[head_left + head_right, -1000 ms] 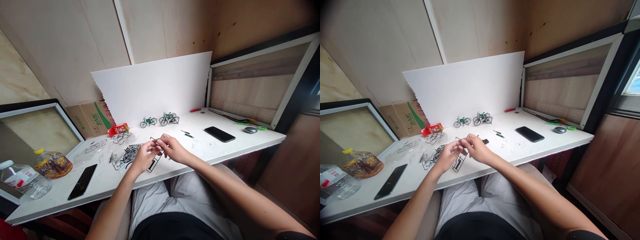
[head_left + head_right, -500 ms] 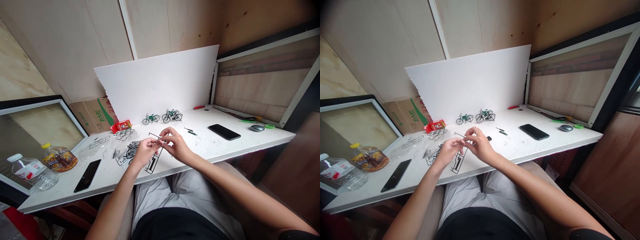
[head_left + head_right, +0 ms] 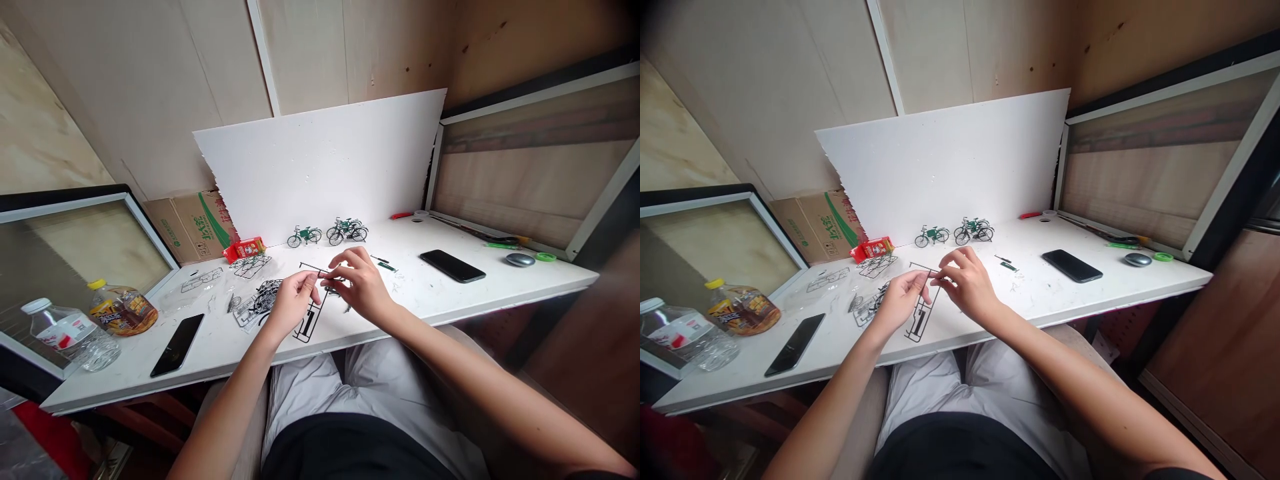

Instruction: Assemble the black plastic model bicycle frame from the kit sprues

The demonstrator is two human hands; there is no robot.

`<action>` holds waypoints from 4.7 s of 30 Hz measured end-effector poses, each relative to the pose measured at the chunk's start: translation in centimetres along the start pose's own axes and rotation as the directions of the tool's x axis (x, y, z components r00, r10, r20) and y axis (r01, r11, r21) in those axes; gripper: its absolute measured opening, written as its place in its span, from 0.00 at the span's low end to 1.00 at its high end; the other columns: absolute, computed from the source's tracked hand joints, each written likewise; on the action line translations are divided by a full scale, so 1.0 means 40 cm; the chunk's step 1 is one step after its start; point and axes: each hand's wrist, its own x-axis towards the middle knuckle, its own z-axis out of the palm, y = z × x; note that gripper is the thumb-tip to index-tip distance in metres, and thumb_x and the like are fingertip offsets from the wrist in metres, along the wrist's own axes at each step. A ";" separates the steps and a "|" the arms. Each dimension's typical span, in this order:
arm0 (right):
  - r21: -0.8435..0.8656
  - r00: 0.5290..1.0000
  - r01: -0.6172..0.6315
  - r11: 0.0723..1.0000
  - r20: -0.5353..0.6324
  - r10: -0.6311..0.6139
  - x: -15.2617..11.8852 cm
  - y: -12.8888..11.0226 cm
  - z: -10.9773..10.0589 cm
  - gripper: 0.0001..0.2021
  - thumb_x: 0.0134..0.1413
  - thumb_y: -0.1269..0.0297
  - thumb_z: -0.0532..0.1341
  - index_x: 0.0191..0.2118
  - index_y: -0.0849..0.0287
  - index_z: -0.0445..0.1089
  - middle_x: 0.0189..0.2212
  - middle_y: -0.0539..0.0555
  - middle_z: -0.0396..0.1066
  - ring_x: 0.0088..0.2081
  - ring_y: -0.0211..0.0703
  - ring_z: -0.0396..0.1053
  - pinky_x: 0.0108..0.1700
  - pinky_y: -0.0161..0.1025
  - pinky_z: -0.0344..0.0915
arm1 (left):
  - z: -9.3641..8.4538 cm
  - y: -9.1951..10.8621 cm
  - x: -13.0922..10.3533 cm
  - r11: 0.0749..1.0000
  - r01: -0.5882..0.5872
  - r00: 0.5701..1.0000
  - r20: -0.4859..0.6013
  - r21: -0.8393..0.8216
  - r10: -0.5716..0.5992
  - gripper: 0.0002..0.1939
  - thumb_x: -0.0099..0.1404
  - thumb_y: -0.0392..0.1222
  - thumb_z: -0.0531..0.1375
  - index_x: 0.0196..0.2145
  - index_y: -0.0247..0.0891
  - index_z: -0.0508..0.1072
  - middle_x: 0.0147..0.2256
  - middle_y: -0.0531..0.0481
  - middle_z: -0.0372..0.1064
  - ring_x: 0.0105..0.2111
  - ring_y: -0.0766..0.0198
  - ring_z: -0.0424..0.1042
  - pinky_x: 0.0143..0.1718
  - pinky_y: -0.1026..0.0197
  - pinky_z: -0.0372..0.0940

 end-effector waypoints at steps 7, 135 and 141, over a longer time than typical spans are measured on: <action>0.073 0.999 -0.003 0.997 0.041 -0.001 -0.002 -0.034 0.005 0.08 0.66 0.75 0.66 0.37 0.54 0.72 0.40 0.57 0.80 0.47 0.53 0.69 0.48 0.51 0.70 | 0.028 0.013 -0.007 0.968 0.031 0.991 -0.122 -0.247 -0.062 0.22 0.68 0.59 0.69 0.42 0.34 0.81 0.41 0.41 0.82 0.40 0.54 0.83 0.47 0.54 0.75; 0.323 0.955 -0.269 0.907 0.211 0.208 0.012 -0.036 -0.005 0.07 0.73 0.63 0.63 0.50 0.52 0.79 0.42 0.57 0.81 0.49 0.53 0.72 0.53 0.52 0.69 | -0.048 0.036 -0.013 0.974 0.102 0.985 0.160 -0.200 -0.071 0.29 0.68 0.40 0.70 0.65 0.46 0.75 0.69 0.40 0.67 0.45 0.57 0.84 0.53 0.53 0.78; 0.445 0.929 -0.348 0.825 0.278 0.242 0.012 -0.028 -0.006 0.07 0.71 0.61 0.65 0.48 0.51 0.81 0.45 0.56 0.82 0.49 0.51 0.76 0.53 0.50 0.72 | -0.056 0.045 -0.019 0.991 0.093 0.984 0.162 -0.097 -0.077 0.28 0.66 0.48 0.72 0.61 0.42 0.76 0.54 0.39 0.80 0.43 0.55 0.83 0.41 0.58 0.75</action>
